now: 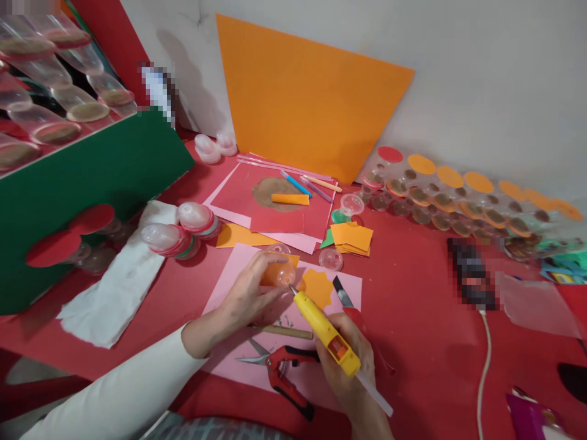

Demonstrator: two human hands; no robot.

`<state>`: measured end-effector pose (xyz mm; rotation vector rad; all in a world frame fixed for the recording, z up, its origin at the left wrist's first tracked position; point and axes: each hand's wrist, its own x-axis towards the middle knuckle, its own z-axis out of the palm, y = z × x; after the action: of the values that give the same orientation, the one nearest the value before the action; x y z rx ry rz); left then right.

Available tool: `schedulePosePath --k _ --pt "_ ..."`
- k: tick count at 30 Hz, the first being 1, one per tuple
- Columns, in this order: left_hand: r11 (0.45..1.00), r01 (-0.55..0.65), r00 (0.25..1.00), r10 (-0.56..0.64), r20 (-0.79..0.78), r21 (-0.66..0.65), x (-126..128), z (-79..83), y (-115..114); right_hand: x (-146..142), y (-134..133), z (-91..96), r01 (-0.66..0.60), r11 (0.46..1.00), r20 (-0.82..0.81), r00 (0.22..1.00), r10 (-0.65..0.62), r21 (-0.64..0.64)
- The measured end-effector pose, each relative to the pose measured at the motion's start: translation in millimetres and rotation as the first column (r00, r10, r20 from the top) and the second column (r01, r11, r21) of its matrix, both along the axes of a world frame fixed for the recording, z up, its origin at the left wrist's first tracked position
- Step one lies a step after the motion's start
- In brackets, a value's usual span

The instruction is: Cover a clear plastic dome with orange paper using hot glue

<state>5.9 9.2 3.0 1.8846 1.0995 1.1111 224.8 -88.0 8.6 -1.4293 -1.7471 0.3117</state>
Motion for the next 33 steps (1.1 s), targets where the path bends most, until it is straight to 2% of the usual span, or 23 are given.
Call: schedulePosePath --k 13,24,33 --pt "1.0 0.003 1.0 -0.003 0.008 -0.01 0.2 2.3 -0.7 0.8 0.0 -2.6 0.056 0.998 0.03 0.998 -0.055 -0.004" --pt "1.0 0.006 1.0 -0.006 0.013 -0.026 0.8 5.4 -1.1 2.6 -0.4 -1.4 0.043 0.995 -0.026 0.999 -0.046 -0.086" --pt "0.999 0.011 1.0 -0.011 0.003 -0.037 0.5 6.8 -1.2 3.1 -2.2 -7.2 0.083 0.995 0.012 0.997 -0.082 -0.05"
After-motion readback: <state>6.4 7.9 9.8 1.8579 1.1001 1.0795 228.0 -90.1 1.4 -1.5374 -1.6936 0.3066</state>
